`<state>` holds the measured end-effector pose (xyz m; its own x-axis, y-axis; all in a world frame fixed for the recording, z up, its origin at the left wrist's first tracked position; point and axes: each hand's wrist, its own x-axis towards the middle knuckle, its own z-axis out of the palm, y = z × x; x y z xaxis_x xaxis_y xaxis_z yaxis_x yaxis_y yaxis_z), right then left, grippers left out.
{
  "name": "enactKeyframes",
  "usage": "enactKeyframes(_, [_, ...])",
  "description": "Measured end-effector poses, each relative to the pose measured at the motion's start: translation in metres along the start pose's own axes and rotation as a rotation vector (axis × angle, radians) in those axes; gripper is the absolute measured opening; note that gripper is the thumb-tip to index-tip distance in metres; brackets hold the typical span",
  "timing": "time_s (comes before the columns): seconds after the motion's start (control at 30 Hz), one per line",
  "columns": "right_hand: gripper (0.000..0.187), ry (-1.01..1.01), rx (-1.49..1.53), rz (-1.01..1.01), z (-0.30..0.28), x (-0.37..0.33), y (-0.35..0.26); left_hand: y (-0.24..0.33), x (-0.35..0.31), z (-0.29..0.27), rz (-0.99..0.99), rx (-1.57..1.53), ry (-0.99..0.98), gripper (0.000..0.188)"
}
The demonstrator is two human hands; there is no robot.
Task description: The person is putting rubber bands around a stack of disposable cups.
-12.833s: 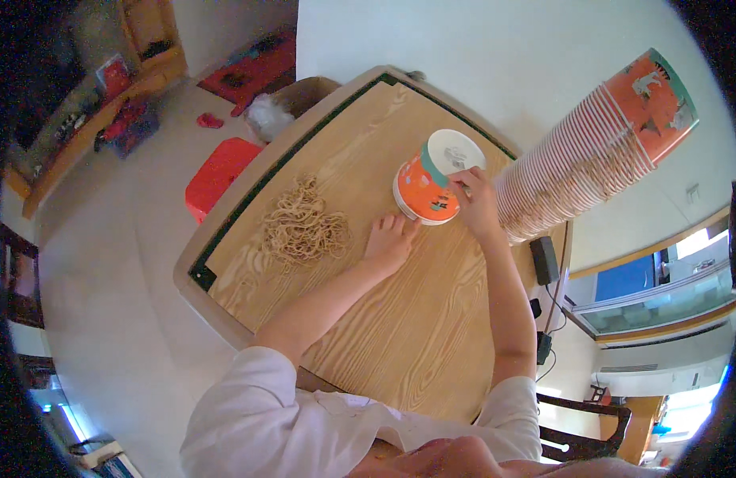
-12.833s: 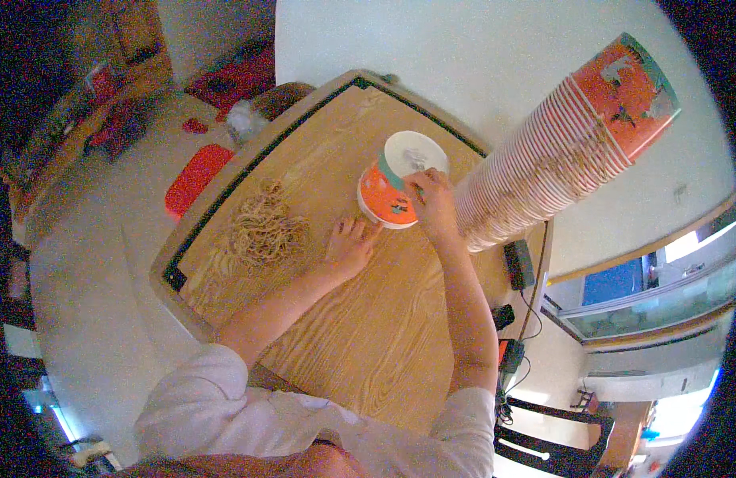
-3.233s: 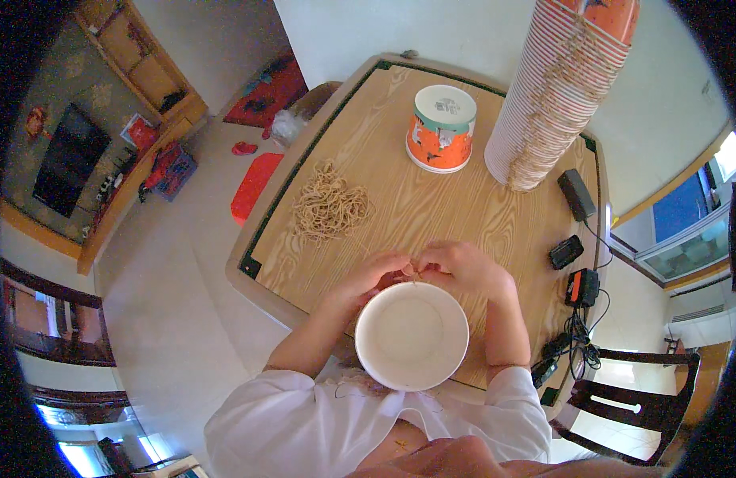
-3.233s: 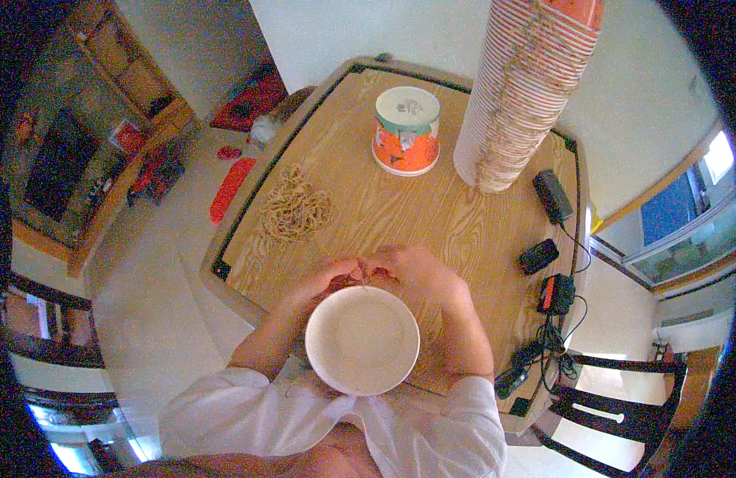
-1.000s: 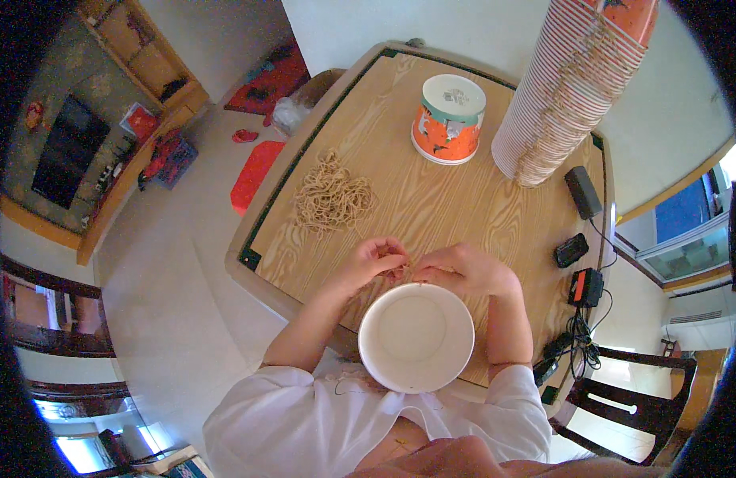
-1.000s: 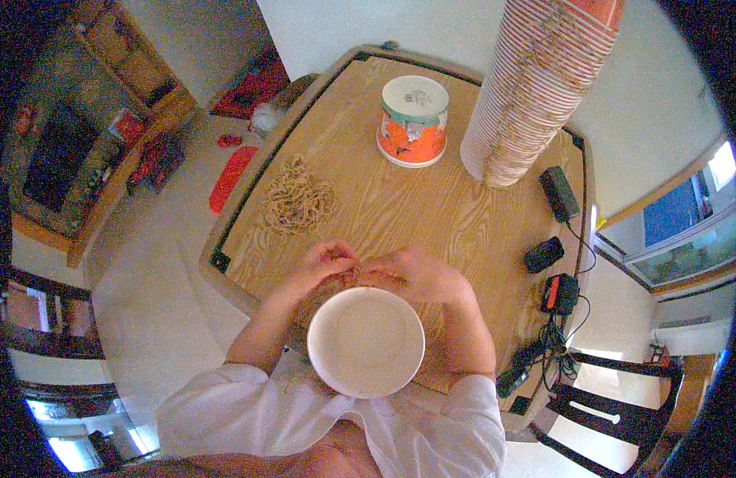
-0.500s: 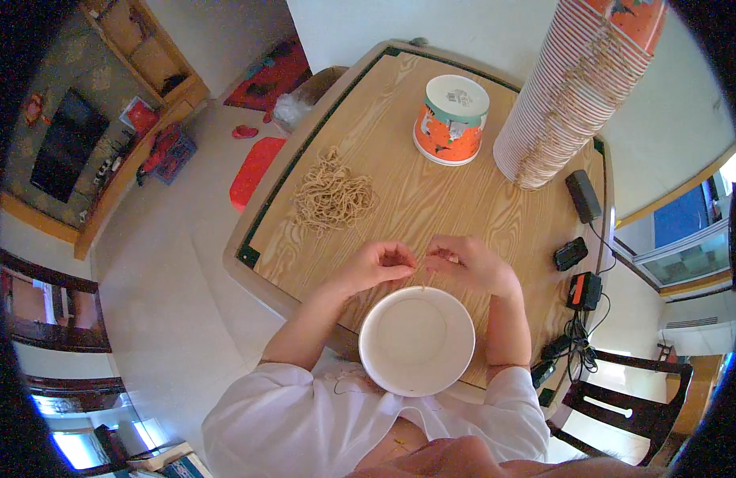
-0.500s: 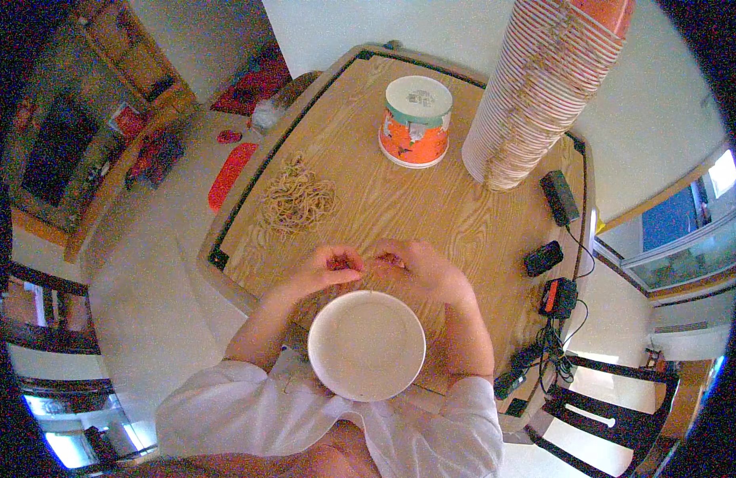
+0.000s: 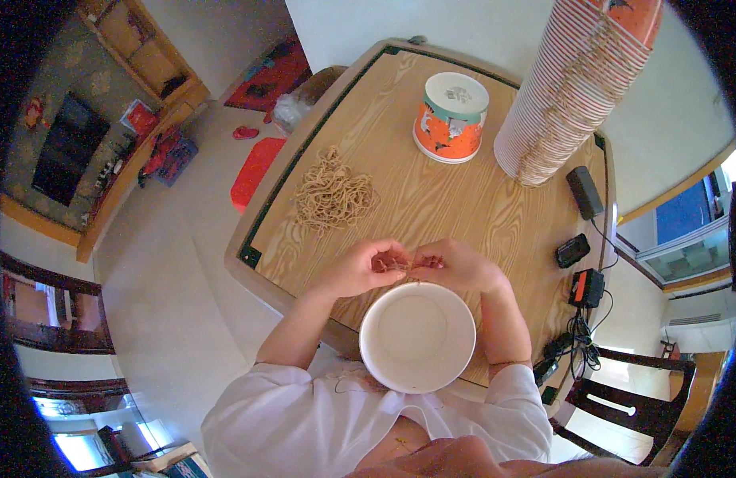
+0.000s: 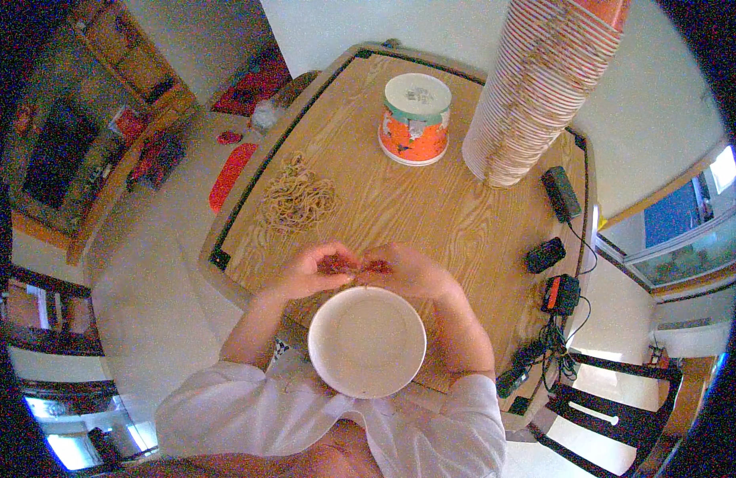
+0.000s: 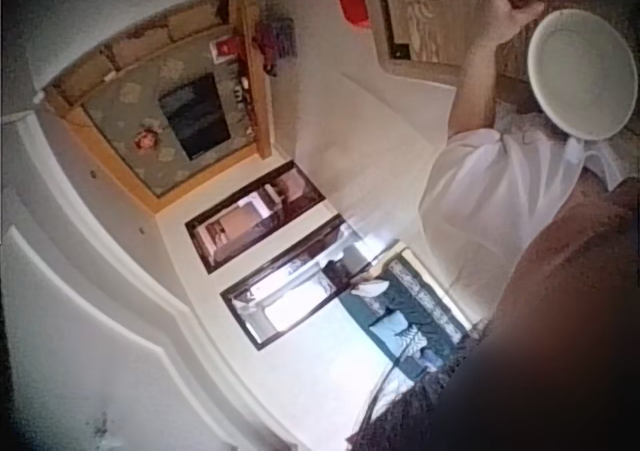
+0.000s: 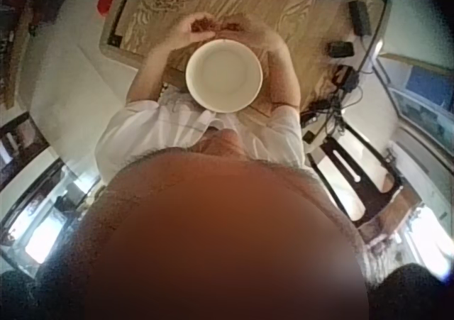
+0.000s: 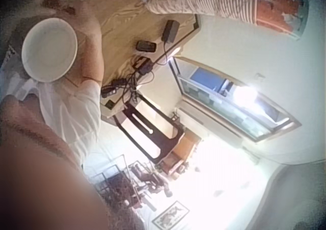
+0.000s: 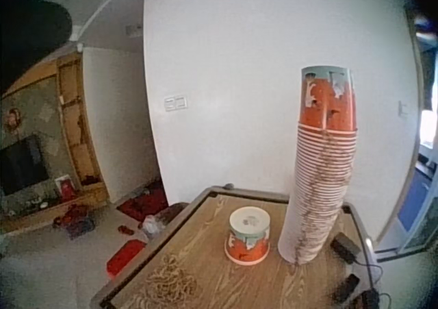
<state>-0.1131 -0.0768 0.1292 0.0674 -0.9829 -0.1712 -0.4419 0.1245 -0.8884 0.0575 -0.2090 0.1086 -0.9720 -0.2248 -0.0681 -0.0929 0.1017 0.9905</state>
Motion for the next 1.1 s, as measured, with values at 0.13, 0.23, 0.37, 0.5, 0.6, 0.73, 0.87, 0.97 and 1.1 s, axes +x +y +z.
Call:
enactKeyframes(0.13, [0.024, -0.020, -0.069, 0.035, -0.001, 0.002, 0.001, 0.000, 0.002, 0.004, 0.011, 0.031, -0.021, 0.017])
enactKeyframes(0.23, [0.024, -0.017, -0.020, -0.003, -0.002, 0.001, 0.002, -0.017, 0.002, -0.002, 0.012, 0.035, 0.017, 0.016])
enactKeyframes(0.37, [0.023, -0.008, -0.039, -0.063, -0.002, 0.001, 0.008, -0.007, 0.002, -0.003, -0.031, -0.011, -0.016, 0.015])
enactKeyframes(0.5, [0.022, -0.032, -0.034, -0.032, -0.002, 0.002, 0.001, -0.014, 0.008, 0.002, -0.081, -0.103, -0.034, 0.015])
enactKeyframes(0.6, [0.023, -0.024, -0.036, -0.059, -0.003, 0.001, 0.002, -0.022, 0.008, -0.002, -0.038, -0.054, -0.021, 0.016])
enactKeyframes(0.73, [0.021, -0.009, -0.009, -0.055, -0.002, 0.000, 0.006, -0.018, 0.003, -0.006, -0.102, -0.135, 0.061, 0.010])
enactKeyframes(0.87, [0.022, -0.021, -0.043, -0.019, -0.002, 0.002, 0.002, -0.016, 0.005, 0.000, -0.041, -0.069, -0.016, 0.011])
enactKeyframes(0.97, [0.022, -0.035, -0.076, -0.012, -0.004, 0.000, 0.002, -0.019, 0.007, 0.000, -0.026, -0.045, -0.049, 0.013])
enactKeyframes(1.1, [0.021, -0.001, -0.027, -0.043, -0.002, 0.000, 0.003, -0.029, 0.001, -0.009, -0.059, -0.080, 0.050, 0.013])
